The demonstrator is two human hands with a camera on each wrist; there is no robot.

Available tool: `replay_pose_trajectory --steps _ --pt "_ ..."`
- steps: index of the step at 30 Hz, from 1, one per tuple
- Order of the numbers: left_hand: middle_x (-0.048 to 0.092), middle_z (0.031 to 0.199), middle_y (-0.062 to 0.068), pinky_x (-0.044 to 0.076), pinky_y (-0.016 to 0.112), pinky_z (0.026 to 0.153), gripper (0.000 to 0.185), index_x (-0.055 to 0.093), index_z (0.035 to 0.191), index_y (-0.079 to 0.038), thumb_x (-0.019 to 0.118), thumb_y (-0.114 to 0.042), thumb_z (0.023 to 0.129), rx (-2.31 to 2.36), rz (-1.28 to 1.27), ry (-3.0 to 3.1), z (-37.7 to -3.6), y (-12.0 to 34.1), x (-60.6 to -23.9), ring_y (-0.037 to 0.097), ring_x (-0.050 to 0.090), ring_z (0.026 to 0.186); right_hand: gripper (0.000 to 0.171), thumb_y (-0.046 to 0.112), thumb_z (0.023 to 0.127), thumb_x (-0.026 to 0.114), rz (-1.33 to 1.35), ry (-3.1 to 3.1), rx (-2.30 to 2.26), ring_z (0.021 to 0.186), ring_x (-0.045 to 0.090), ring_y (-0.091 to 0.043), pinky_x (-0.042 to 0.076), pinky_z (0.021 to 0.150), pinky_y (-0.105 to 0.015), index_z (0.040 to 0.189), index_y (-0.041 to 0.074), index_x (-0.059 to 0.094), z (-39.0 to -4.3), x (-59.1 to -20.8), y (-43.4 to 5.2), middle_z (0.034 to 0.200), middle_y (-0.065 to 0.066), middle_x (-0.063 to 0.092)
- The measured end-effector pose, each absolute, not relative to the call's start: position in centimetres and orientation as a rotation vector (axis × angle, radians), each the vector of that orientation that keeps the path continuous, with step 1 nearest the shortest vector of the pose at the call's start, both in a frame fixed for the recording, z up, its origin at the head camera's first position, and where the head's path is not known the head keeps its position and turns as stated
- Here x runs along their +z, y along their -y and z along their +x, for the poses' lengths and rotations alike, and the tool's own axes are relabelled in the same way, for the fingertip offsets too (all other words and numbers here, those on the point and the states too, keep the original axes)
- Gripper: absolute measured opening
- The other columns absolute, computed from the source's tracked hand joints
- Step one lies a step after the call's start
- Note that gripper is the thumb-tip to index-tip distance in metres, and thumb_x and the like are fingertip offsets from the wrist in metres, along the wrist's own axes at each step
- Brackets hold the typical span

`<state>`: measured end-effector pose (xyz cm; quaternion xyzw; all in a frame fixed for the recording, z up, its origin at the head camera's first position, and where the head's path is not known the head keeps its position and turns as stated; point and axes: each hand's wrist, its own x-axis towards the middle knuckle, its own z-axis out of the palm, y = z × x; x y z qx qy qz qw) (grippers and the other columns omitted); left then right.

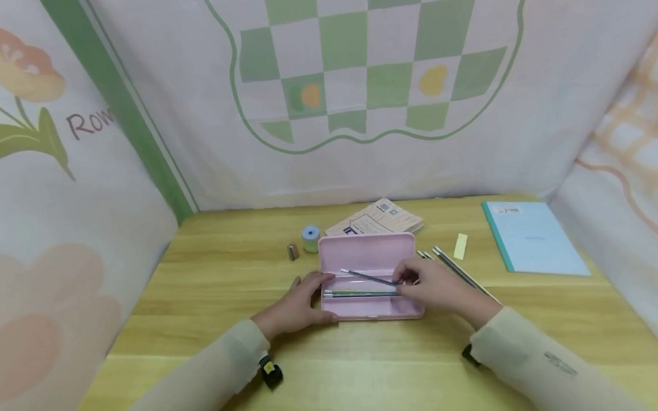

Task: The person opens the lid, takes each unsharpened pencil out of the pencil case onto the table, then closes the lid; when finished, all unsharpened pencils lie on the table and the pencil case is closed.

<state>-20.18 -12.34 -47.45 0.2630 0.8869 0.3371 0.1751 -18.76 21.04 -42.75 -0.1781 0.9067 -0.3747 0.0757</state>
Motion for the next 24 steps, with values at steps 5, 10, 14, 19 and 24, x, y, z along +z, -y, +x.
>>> replay_pose_trajectory --steps 5,10,14,19,24 --pt "0.027 0.168 0.003 -0.005 0.053 0.127 0.091 0.034 0.162 -0.023 0.079 -0.052 0.089 0.954 0.739 -2.506 -20.2 12.3 -47.2 0.024 0.021 0.156 0.013 0.017 0.097 0.072 -0.343 -2.801 -1.225 0.091 0.062 -0.018 0.055 0.077 -0.029 0.108 0.010 0.072 -17.2 -41.2 -25.0 0.100 -0.003 0.070" --pt "0.027 0.169 0.003 -0.005 0.053 0.127 0.090 0.034 0.162 -0.023 0.079 -0.052 0.089 0.957 0.739 -2.508 -20.1 12.2 -47.2 0.024 0.020 0.156 0.025 0.026 0.102 0.068 -0.136 -2.920 -1.265 0.100 0.064 -0.019 0.052 0.078 -0.018 0.116 0.005 0.069 -16.3 -41.0 -29.2 0.111 -0.010 0.071" --pt "0.027 0.169 0.004 -0.004 0.053 0.127 0.090 0.035 0.162 -0.023 0.079 -0.051 0.089 0.951 0.737 -2.519 -20.0 12.4 -47.2 0.024 0.021 0.156 0.030 0.028 0.103 0.066 -0.039 -2.957 -1.191 0.105 0.064 -0.028 0.052 0.081 -0.023 0.119 0.002 0.067 -16.4 -41.8 -31.7 0.115 -0.017 0.070" --pt "0.026 0.169 0.004 -0.004 0.053 0.127 0.090 0.034 0.162 -0.023 0.079 -0.051 0.089 0.946 0.742 -2.518 -20.1 12.4 -47.1 0.025 0.020 0.156 0.026 0.022 0.100 0.066 0.013 -2.931 -1.055 0.101 0.064 -0.034 0.052 0.082 -0.041 0.115 0.001 0.066 -17.0 -43.3 -33.5 0.110 -0.019 0.070" --pt "0.026 0.169 0.003 -0.005 0.052 0.127 0.090 0.034 0.162 -0.024 0.079 -0.052 0.089 0.950 0.744 -2.505 -20.0 12.4 -47.2 0.024 0.019 0.157 0.025 0.018 0.097 0.067 0.010 -2.870 -0.981 0.093 0.063 -0.029 0.052 0.076 -0.038 0.112 -0.002 0.066 -17.2 -43.9 -33.8 0.104 -0.015 0.069"
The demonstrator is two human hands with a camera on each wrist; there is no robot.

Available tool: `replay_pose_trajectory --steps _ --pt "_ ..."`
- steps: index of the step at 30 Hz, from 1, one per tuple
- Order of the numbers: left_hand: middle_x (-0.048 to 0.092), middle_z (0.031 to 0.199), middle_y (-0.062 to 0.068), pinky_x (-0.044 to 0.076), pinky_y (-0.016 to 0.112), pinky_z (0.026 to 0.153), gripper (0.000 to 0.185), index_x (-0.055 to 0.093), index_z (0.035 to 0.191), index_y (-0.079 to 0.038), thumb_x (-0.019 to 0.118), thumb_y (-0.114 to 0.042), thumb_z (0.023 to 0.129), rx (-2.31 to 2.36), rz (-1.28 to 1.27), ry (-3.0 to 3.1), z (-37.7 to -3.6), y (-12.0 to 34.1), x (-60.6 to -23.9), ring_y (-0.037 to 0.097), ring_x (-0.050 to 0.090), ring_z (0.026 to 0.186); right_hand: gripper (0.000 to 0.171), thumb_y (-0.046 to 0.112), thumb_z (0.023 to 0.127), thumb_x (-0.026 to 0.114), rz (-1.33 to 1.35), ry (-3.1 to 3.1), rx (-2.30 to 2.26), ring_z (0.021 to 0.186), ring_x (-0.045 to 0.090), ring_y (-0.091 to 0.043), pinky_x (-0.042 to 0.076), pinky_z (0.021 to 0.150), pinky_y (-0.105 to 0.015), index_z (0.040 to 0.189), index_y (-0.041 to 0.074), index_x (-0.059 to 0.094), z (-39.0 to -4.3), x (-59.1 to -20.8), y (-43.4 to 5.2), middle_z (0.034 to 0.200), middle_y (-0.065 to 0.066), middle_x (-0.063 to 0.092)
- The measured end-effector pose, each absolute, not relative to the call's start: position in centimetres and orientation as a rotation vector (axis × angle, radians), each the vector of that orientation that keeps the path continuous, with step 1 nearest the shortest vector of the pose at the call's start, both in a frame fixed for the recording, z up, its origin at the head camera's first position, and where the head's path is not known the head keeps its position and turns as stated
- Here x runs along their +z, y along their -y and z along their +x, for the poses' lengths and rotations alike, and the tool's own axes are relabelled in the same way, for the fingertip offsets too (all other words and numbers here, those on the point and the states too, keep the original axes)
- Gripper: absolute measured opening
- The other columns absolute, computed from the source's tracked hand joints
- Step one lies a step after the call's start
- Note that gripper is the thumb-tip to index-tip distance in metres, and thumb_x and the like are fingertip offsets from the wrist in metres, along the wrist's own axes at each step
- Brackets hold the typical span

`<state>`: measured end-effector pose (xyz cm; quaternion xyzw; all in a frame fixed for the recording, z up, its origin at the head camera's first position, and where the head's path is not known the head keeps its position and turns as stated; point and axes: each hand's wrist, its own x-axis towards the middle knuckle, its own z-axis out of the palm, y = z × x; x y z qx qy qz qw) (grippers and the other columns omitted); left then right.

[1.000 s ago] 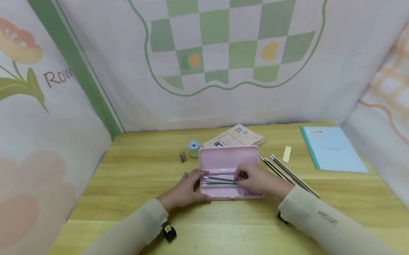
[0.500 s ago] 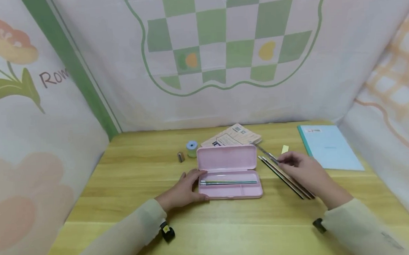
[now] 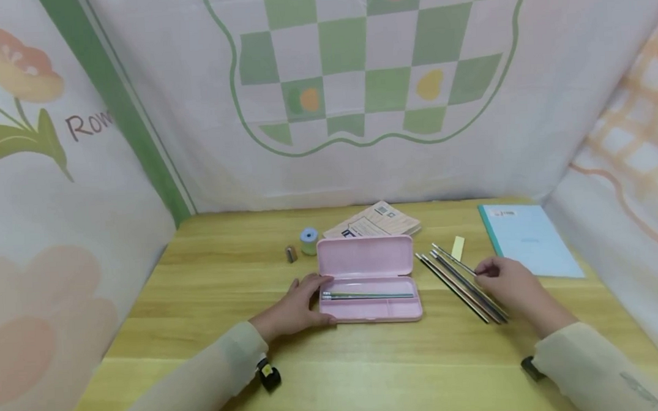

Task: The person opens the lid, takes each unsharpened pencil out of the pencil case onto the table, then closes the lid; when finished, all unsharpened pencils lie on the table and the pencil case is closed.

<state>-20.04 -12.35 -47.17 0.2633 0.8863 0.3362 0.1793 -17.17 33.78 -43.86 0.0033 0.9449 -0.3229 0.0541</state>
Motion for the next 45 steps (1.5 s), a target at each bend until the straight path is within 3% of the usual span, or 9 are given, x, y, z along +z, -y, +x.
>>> replay_pose_trajectory --steps 12,20,26,40,45 --pt "0.026 0.169 0.005 -0.005 0.053 0.127 0.090 0.034 0.162 -0.023 0.079 -0.052 0.090 0.961 0.749 -2.506 -20.1 12.3 -47.1 0.025 0.020 0.156 0.025 0.018 0.094 0.072 -0.049 -2.864 -0.886 0.090 0.063 -0.027 0.055 0.081 -0.051 0.107 -0.002 0.066 -17.2 -43.6 -32.2 0.098 -0.012 0.068" --pt "0.025 0.169 0.005 -0.005 0.053 0.127 0.090 0.034 0.162 -0.024 0.079 -0.052 0.089 0.964 0.729 -2.503 -20.0 12.6 -46.9 0.026 0.019 0.157 0.019 0.022 0.093 0.076 -0.293 -2.851 -0.984 0.088 0.062 -0.019 0.056 0.077 -0.040 0.104 0.008 0.070 -17.0 -42.0 -25.4 0.096 -0.003 0.069" --pt "0.028 0.168 0.004 -0.005 0.054 0.127 0.091 0.034 0.162 -0.022 0.079 -0.053 0.089 0.953 0.749 -2.514 -20.1 12.5 -47.1 0.024 0.021 0.156 0.012 0.015 0.089 0.078 -0.514 -2.710 -1.140 0.084 0.058 -0.015 0.054 0.073 -0.028 0.097 0.011 0.070 -17.6 -43.2 -20.4 0.089 0.002 0.065" --pt "0.027 0.169 0.002 -0.005 0.053 0.127 0.089 0.035 0.161 -0.023 0.079 -0.052 0.089 0.960 0.738 -2.510 -20.0 12.4 -47.1 0.023 0.021 0.156 0.012 0.008 0.088 0.078 -0.490 -2.718 -0.992 0.087 0.062 -0.013 0.057 0.084 -0.037 0.097 0.012 0.071 -19.1 -44.6 -17.7 0.091 0.004 0.067" --pt "0.027 0.169 0.002 -0.005 0.052 0.127 0.091 0.035 0.162 -0.024 0.078 -0.055 0.089 0.946 0.743 -2.509 -20.2 12.3 -47.5 0.022 0.020 0.157 0.011 0.004 0.088 0.075 -0.492 -2.716 -0.960 0.086 0.062 -0.012 0.057 0.082 -0.036 0.096 0.010 0.071 -19.2 -44.6 -17.5 0.089 0.004 0.067"
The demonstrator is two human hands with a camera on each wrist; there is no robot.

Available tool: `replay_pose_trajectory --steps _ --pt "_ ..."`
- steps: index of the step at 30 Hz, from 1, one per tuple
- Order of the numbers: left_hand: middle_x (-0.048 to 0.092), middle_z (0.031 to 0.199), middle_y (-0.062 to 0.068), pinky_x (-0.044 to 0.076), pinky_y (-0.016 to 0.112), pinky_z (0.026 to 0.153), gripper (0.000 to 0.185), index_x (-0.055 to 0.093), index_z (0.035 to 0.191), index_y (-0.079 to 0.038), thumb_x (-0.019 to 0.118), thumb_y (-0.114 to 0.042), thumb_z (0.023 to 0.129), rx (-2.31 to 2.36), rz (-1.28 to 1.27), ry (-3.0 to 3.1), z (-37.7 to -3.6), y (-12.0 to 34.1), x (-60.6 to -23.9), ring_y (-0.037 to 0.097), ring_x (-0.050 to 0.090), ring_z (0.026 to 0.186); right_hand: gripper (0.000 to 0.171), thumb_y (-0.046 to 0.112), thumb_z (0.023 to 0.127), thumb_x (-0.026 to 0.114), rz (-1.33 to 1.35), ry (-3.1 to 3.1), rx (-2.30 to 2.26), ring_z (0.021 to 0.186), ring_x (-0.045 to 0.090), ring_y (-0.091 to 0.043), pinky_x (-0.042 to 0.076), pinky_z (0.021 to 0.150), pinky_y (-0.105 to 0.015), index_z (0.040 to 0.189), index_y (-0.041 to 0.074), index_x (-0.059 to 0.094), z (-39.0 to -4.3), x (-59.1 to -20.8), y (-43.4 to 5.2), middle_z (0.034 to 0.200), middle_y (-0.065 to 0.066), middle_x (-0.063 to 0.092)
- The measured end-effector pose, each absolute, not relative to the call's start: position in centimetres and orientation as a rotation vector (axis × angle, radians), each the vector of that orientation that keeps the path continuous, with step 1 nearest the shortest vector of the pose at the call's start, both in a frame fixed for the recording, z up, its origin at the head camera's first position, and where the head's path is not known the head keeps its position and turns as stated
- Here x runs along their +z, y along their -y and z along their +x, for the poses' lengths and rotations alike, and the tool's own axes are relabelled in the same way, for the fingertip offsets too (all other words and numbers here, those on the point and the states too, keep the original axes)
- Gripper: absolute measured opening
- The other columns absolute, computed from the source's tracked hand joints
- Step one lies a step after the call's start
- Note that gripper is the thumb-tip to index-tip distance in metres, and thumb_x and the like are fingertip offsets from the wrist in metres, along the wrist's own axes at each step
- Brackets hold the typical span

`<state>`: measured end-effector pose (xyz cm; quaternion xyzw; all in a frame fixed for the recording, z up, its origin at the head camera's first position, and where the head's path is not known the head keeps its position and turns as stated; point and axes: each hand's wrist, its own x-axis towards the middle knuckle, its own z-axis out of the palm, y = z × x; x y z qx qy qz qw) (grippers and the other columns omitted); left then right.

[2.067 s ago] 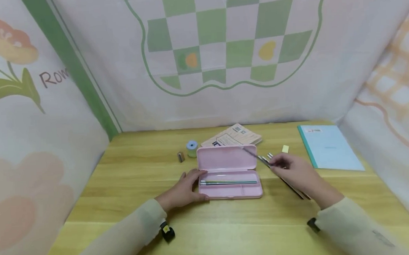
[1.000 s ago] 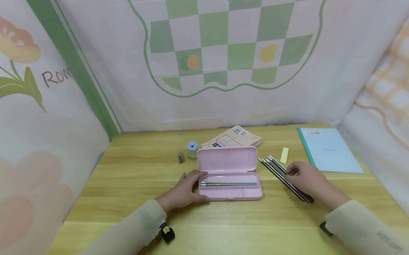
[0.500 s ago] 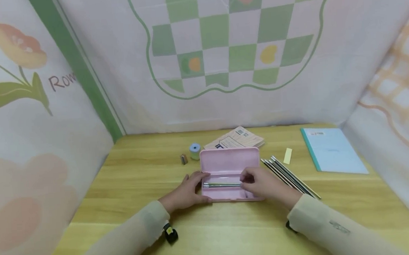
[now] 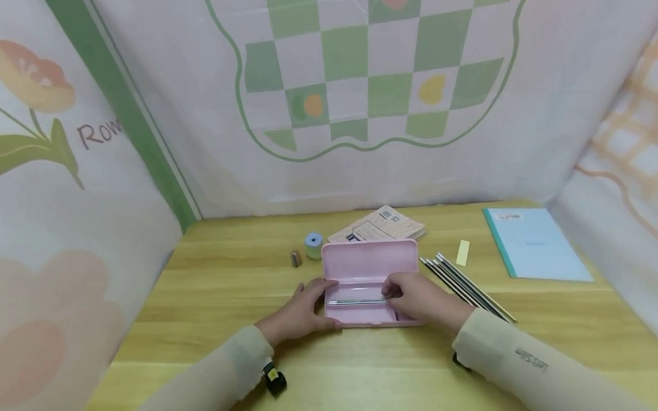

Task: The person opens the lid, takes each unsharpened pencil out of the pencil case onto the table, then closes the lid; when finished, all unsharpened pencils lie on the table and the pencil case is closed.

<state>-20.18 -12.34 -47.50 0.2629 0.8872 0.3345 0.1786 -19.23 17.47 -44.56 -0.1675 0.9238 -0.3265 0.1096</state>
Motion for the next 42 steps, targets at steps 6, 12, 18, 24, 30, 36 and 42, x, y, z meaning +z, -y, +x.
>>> replay_pose_trajectory --steps 6,12,18,24,30,36,42 --pt "0.029 0.168 0.002 -0.004 0.052 0.127 0.090 0.036 0.161 -0.024 0.079 -0.054 0.088 0.957 0.744 -2.509 -20.2 12.3 -47.8 0.022 0.022 0.156 0.010 0.005 0.089 0.073 -0.540 -2.692 -0.940 0.084 0.060 -0.012 0.055 0.079 -0.033 0.094 0.014 0.071 -19.4 -44.7 -17.5 0.088 0.006 0.066" --pt "0.027 0.169 0.003 -0.005 0.052 0.127 0.090 0.035 0.161 -0.025 0.079 -0.054 0.088 0.967 0.737 -2.506 -20.1 12.4 -47.7 0.023 0.020 0.157 0.010 0.007 0.092 0.072 -0.552 -2.679 -0.996 0.084 0.059 -0.013 0.054 0.077 -0.032 0.096 0.017 0.073 -19.7 -44.7 -18.1 0.090 0.006 0.066" --pt "0.028 0.169 0.002 -0.004 0.052 0.127 0.091 0.035 0.162 -0.025 0.079 -0.055 0.088 0.959 0.754 -2.514 -20.2 12.3 -47.9 0.022 0.019 0.157 0.012 0.007 0.088 0.071 -0.508 -2.660 -1.134 0.084 0.060 -0.015 0.055 0.073 -0.029 0.098 0.013 0.072 -19.2 -44.6 -19.3 0.090 0.002 0.066" --pt "0.028 0.169 0.002 -0.004 0.052 0.127 0.091 0.035 0.162 -0.025 0.079 -0.054 0.088 0.960 0.757 -2.515 -20.0 12.3 -47.7 0.023 0.019 0.157 0.012 0.009 0.088 0.071 -0.420 -2.711 -1.192 0.087 0.061 -0.016 0.055 0.076 -0.029 0.100 0.011 0.073 -17.9 -43.5 -21.2 0.092 0.001 0.067" --pt "0.028 0.169 0.003 -0.005 0.051 0.127 0.091 0.035 0.162 -0.024 0.080 -0.053 0.088 0.946 0.751 -2.525 -20.1 12.3 -47.7 0.023 0.019 0.157 0.014 0.014 0.093 0.072 -0.301 -2.780 -1.202 0.092 0.062 -0.017 0.055 0.081 -0.033 0.107 0.010 0.072 -16.3 -42.6 -24.9 0.099 -0.001 0.069" --pt "0.028 0.169 0.005 -0.005 0.052 0.127 0.092 0.035 0.162 -0.023 0.080 -0.054 0.088 0.956 0.764 -2.510 -20.2 12.2 -47.8 0.025 0.017 0.157 0.019 0.020 0.100 0.069 -0.147 -2.877 -1.141 0.102 0.067 -0.026 0.057 0.086 -0.038 0.112 0.006 0.070 -14.6 -42.8 -30.0 0.107 -0.007 0.072" --pt "0.027 0.169 0.005 -0.005 0.053 0.127 0.092 0.035 0.162 -0.024 0.080 -0.055 0.087 0.960 0.762 -2.515 -20.2 12.3 -47.8 0.026 0.019 0.157 0.023 0.020 0.099 0.064 -0.032 -2.924 -1.027 0.100 0.065 -0.028 0.054 0.084 -0.044 0.115 0.003 0.068 -14.3 -43.1 -33.0 0.107 -0.010 0.070"
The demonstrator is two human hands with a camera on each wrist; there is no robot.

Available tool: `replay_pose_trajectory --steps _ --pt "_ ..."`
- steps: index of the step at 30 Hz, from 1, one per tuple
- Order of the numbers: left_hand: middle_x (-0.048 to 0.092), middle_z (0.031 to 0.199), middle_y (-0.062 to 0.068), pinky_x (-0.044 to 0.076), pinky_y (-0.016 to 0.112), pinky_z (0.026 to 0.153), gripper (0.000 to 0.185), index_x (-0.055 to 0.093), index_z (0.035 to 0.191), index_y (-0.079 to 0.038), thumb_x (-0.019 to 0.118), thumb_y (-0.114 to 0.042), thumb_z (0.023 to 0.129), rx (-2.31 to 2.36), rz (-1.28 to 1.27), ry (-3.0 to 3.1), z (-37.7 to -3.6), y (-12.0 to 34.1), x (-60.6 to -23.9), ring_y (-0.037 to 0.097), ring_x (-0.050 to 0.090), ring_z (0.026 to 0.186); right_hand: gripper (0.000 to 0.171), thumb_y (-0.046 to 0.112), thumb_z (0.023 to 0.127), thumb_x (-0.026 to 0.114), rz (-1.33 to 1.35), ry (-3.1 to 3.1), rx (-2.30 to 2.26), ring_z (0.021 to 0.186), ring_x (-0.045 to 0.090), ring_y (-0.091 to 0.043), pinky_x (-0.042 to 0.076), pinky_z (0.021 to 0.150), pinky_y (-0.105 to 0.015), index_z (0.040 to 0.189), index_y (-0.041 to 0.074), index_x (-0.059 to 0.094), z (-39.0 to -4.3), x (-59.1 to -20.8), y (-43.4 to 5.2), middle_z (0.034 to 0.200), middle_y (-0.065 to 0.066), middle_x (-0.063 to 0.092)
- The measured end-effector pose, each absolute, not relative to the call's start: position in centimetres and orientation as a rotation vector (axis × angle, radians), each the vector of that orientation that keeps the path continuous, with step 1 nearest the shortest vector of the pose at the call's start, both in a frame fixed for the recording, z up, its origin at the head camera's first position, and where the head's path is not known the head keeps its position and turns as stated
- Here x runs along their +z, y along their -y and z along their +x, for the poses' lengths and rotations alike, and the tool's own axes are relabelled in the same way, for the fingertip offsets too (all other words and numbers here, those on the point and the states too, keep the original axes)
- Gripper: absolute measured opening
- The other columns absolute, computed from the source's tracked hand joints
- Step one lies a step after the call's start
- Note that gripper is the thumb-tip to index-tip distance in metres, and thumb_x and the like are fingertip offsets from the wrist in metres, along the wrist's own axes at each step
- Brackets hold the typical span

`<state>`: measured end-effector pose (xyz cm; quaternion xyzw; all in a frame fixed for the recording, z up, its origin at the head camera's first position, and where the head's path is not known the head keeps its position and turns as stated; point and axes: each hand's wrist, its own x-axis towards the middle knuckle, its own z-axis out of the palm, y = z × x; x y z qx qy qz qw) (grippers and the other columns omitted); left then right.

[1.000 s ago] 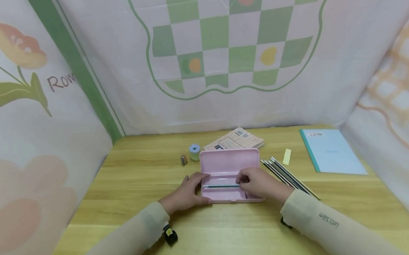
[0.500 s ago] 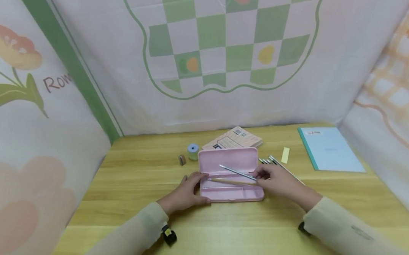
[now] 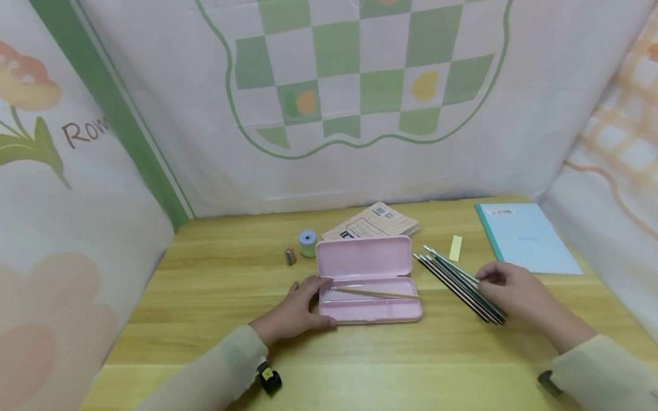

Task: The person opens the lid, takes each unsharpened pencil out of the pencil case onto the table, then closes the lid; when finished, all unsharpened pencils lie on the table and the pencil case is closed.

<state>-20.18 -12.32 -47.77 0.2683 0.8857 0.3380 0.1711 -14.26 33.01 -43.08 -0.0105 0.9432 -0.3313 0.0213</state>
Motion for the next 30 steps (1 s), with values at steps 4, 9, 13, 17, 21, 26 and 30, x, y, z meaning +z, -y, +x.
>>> replay_pose_trajectory --steps 4,9,13,17,21,26,30 --pt "0.027 0.169 0.005 -0.005 0.053 0.127 0.092 0.035 0.162 -0.023 0.079 -0.056 0.088 0.948 0.777 -2.515 -20.2 12.3 -48.0 0.025 0.019 0.157 0.022 0.017 0.095 0.067 0.004 -2.917 -0.967 0.091 0.062 -0.023 0.051 0.076 -0.036 0.111 0.002 0.067 -14.6 -43.5 -33.8 0.101 -0.009 0.069" --pt "0.027 0.169 0.005 -0.004 0.054 0.127 0.092 0.034 0.162 -0.023 0.079 -0.055 0.088 0.943 0.777 -2.513 -20.2 12.3 -48.2 0.025 0.020 0.157 0.020 0.015 0.092 0.069 0.002 -2.869 -0.883 0.085 0.060 -0.023 0.050 0.071 -0.036 0.105 -0.001 0.066 -15.2 -44.0 -34.3 0.095 -0.009 0.067" --pt "0.027 0.169 0.005 -0.005 0.053 0.127 0.092 0.035 0.162 -0.023 0.080 -0.054 0.088 0.943 0.761 -2.516 -20.1 12.3 -47.8 0.025 0.018 0.157 0.019 0.014 0.091 0.069 -0.043 -2.849 -0.843 0.085 0.061 -0.024 0.053 0.072 -0.039 0.102 -0.001 0.066 -15.6 -44.2 -34.2 0.093 -0.009 0.068" --pt "0.027 0.169 0.004 -0.005 0.053 0.127 0.091 0.035 0.162 -0.023 0.080 -0.053 0.088 0.942 0.765 -2.514 -20.1 12.3 -47.5 0.024 0.018 0.157 0.021 0.018 0.092 0.072 -0.073 -2.852 -0.823 0.086 0.063 -0.024 0.056 0.076 -0.045 0.101 0.000 0.067 -15.7 -44.2 -33.9 0.093 -0.007 0.069" --pt "0.027 0.169 0.004 -0.005 0.053 0.127 0.091 0.035 0.162 -0.023 0.079 -0.053 0.089 0.937 0.768 -2.508 -20.2 12.3 -47.4 0.023 0.018 0.157 0.027 0.025 0.094 0.072 -0.077 -2.870 -0.809 0.088 0.064 -0.024 0.056 0.079 -0.049 0.104 0.000 0.067 -15.6 -43.6 -32.8 0.096 -0.007 0.069" --pt "0.027 0.169 0.004 -0.005 0.053 0.127 0.091 0.035 0.162 -0.024 0.079 -0.053 0.089 0.943 0.755 -2.507 -20.1 12.3 -47.4 0.024 0.018 0.157 0.019 0.024 0.097 0.071 -0.139 -2.905 -0.906 0.085 0.062 -0.020 0.054 0.074 -0.040 0.104 0.006 0.070 -15.6 -42.0 -29.0 0.095 -0.004 0.069" --pt "0.027 0.169 0.004 -0.005 0.053 0.127 0.091 0.035 0.162 -0.023 0.080 -0.052 0.088 0.942 0.754 -2.510 -20.1 12.3 -47.5 0.024 0.019 0.157 0.010 0.018 0.094 0.075 -0.382 -2.878 -1.025 0.085 0.061 -0.014 0.055 0.075 -0.032 0.099 0.011 0.071 -15.8 -41.7 -24.8 0.092 0.002 0.068"
